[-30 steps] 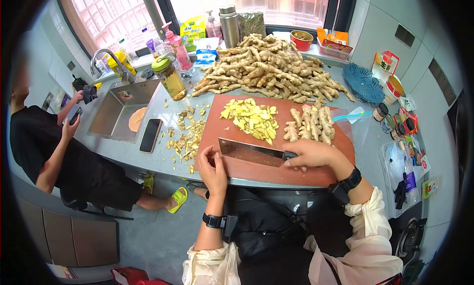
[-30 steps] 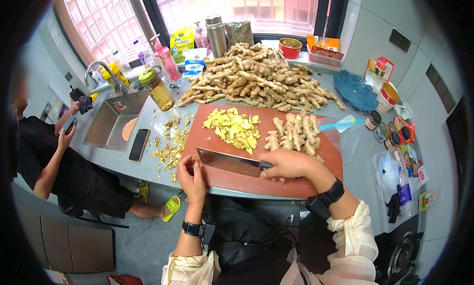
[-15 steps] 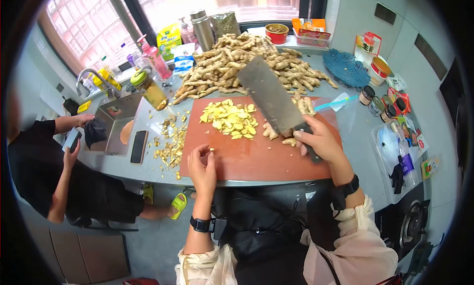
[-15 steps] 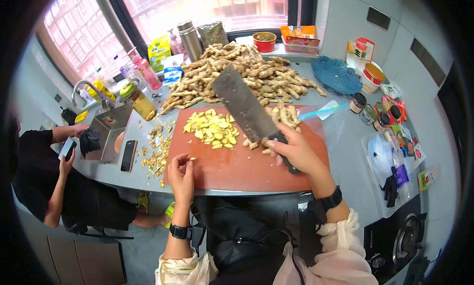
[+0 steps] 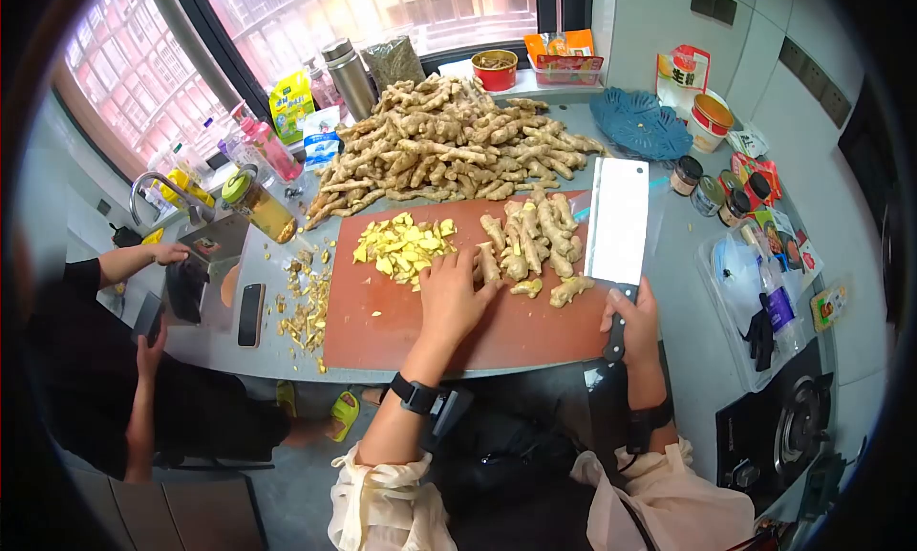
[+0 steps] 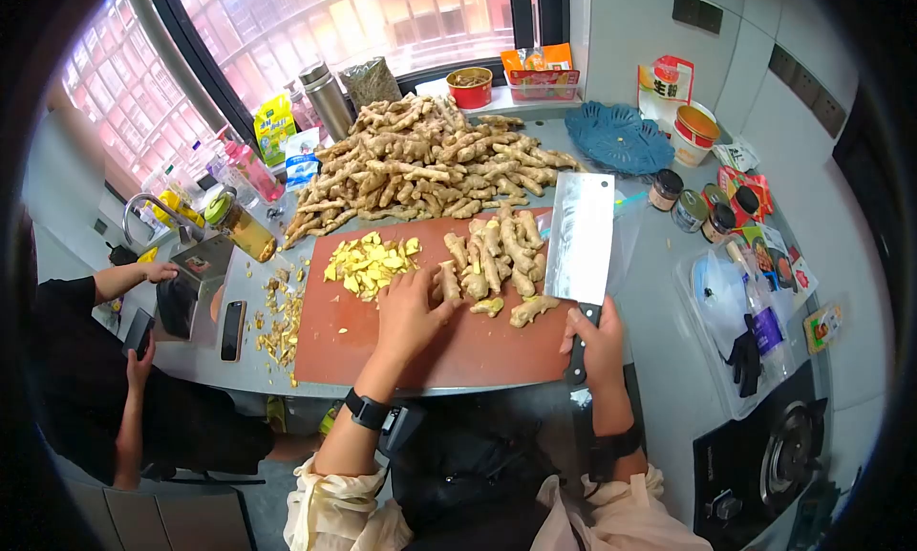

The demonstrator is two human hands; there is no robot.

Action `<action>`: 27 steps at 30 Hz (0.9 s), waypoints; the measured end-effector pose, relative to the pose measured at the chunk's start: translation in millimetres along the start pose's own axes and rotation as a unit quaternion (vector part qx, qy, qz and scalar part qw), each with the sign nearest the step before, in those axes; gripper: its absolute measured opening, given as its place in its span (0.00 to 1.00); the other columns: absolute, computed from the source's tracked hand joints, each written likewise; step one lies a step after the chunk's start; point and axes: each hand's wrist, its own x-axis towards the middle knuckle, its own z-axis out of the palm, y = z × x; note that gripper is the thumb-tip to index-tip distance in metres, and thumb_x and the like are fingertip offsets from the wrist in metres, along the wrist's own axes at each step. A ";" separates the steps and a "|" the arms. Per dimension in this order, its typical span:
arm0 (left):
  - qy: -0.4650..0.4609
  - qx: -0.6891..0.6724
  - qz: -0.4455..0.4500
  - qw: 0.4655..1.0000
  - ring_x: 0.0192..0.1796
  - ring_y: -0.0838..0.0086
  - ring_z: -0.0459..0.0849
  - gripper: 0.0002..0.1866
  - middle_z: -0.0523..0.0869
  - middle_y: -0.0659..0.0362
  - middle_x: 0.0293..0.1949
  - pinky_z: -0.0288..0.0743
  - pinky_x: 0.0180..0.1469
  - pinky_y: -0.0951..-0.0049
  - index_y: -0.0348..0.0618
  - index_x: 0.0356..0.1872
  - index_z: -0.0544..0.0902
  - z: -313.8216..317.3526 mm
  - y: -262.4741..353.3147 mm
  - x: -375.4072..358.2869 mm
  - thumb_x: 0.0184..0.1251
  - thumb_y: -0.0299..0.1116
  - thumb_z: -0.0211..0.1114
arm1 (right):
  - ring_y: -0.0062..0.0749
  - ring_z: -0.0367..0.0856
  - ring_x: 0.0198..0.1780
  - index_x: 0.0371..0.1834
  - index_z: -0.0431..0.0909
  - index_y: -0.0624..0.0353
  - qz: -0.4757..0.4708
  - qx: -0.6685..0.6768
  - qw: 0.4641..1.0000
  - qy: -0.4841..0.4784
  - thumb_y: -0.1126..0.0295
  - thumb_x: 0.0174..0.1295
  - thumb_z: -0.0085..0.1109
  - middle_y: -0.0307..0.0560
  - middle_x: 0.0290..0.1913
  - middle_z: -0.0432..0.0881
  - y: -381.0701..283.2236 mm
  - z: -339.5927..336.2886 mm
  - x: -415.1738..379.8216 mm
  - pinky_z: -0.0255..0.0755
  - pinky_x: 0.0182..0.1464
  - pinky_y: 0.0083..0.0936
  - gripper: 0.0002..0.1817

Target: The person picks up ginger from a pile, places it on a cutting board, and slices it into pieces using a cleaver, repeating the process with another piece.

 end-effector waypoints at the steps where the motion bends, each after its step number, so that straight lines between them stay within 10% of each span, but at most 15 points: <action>1: 0.002 0.002 -0.001 1.000 0.59 0.54 0.83 0.29 0.87 0.53 0.50 0.70 0.63 0.50 0.46 0.61 0.84 4.4 0.3 2.0 0.61 0.48 0.77 | 0.24 0.79 0.22 0.58 0.74 0.64 -0.001 0.001 1.000 -0.002 0.73 0.74 0.61 0.41 0.29 0.79 2.3 -0.9 0.2 0.76 0.28 0.23 0.13; 15: 0.168 -0.113 -0.108 0.973 0.57 0.57 0.85 0.39 0.82 0.52 0.55 0.79 0.60 0.57 0.43 0.68 0.80 -28.9 -17.1 -29.1 0.50 0.33 0.83 | 0.24 0.77 0.23 0.60 0.73 0.62 -0.013 -0.019 1.000 0.005 0.73 0.73 0.62 0.40 0.29 0.78 9.5 -0.2 2.5 0.76 0.28 0.22 0.15; 27: 0.223 0.008 -0.184 0.957 0.59 0.50 0.81 0.39 0.82 0.49 0.55 0.71 0.63 0.50 0.45 0.69 0.78 -35.6 -96.9 -91.3 0.59 0.50 0.81 | 0.21 0.75 0.22 0.70 0.70 0.62 -0.041 -0.068 0.997 0.026 0.74 0.75 0.60 0.40 0.29 0.77 33.5 -16.0 13.0 0.74 0.23 0.20 0.23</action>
